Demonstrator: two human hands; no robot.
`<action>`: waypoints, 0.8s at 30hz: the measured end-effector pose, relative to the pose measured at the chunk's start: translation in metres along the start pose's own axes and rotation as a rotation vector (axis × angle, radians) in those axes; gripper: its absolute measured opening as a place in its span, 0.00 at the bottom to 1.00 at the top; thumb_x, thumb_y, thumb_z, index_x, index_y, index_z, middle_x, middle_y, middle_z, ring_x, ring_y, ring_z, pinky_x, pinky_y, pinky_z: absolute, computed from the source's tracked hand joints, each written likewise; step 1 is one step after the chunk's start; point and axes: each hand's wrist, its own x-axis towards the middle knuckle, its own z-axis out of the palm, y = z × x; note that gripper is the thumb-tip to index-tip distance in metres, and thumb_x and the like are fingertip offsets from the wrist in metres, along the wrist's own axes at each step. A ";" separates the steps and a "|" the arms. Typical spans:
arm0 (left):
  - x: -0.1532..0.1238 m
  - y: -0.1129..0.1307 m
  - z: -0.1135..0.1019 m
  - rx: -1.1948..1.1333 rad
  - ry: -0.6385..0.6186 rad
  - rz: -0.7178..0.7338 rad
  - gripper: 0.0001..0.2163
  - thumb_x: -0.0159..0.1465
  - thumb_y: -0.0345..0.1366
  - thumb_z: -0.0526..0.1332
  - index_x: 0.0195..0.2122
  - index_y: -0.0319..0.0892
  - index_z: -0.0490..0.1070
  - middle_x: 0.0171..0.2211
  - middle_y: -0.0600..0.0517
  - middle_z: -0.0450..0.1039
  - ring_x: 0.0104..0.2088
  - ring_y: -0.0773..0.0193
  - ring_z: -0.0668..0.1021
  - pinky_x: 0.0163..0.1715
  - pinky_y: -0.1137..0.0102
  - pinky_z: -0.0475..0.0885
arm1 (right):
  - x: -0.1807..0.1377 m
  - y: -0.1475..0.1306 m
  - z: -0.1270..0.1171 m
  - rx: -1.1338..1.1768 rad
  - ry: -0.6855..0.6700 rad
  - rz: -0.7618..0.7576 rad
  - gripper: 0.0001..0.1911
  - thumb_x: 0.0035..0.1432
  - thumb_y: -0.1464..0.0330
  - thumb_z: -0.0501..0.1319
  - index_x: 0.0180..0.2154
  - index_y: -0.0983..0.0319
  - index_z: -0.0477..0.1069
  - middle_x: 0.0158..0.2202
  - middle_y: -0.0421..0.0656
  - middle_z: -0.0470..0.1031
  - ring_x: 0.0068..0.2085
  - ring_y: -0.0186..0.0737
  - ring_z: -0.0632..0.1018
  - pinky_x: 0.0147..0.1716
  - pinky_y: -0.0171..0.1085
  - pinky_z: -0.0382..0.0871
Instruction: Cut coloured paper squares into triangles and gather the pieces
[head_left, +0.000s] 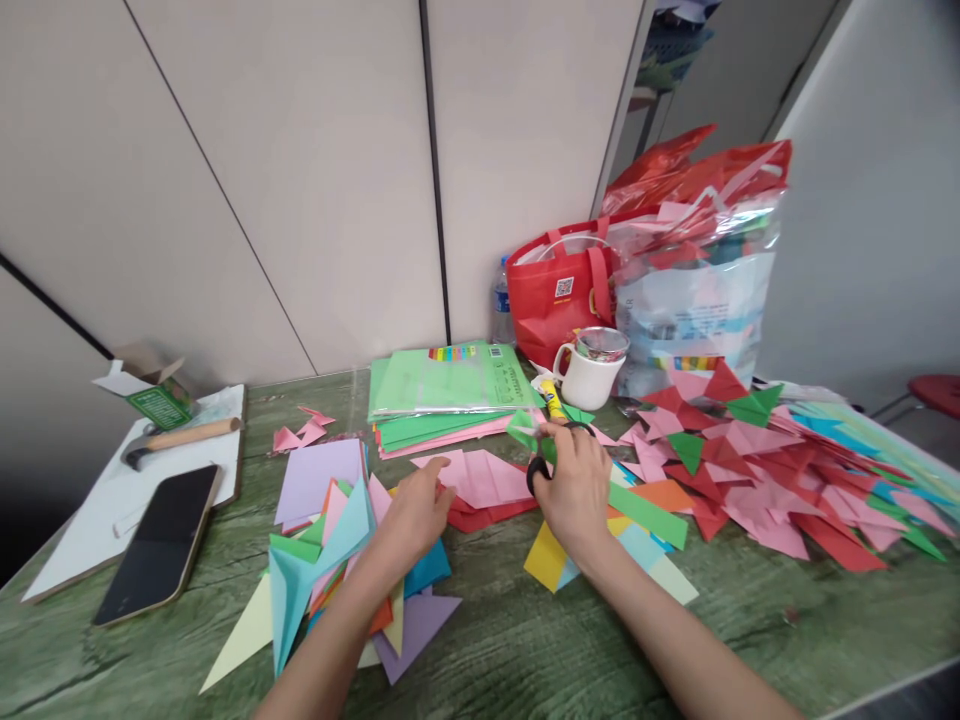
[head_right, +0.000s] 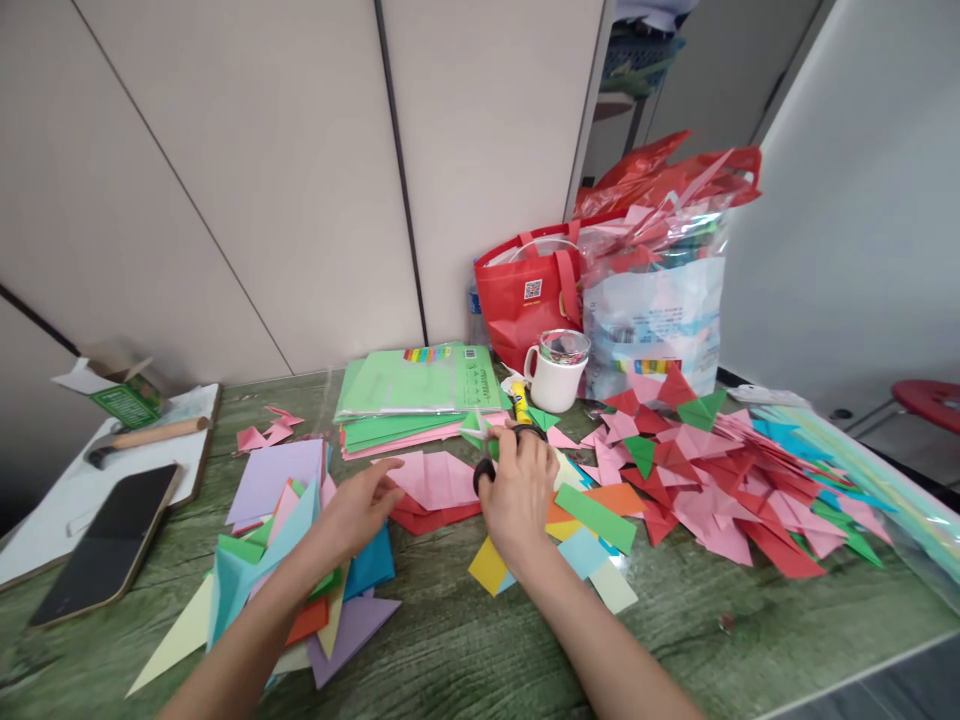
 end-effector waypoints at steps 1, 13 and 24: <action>0.001 -0.003 0.002 -0.037 -0.008 -0.014 0.18 0.55 0.30 0.56 0.48 0.36 0.69 0.32 0.44 0.76 0.35 0.55 0.77 0.36 0.66 0.67 | 0.001 0.001 0.000 -0.046 -0.003 -0.002 0.18 0.47 0.76 0.56 0.42 0.62 0.65 0.39 0.50 0.66 0.44 0.53 0.66 0.45 0.49 0.57; 0.009 -0.009 0.006 -0.636 0.019 -0.294 0.20 0.51 0.34 0.63 0.46 0.37 0.67 0.22 0.54 0.69 0.23 0.65 0.75 0.29 0.70 0.69 | -0.017 -0.004 0.025 0.271 -0.496 -0.080 0.22 0.41 0.82 0.54 0.40 0.61 0.64 0.37 0.44 0.71 0.40 0.44 0.71 0.38 0.37 0.63; 0.013 -0.004 0.005 -1.007 0.225 -0.440 0.17 0.48 0.29 0.63 0.41 0.37 0.68 0.22 0.57 0.67 0.23 0.71 0.72 0.30 0.73 0.67 | -0.015 -0.007 0.020 0.278 -0.512 -0.010 0.22 0.42 0.82 0.54 0.41 0.62 0.65 0.35 0.45 0.72 0.39 0.45 0.71 0.38 0.38 0.64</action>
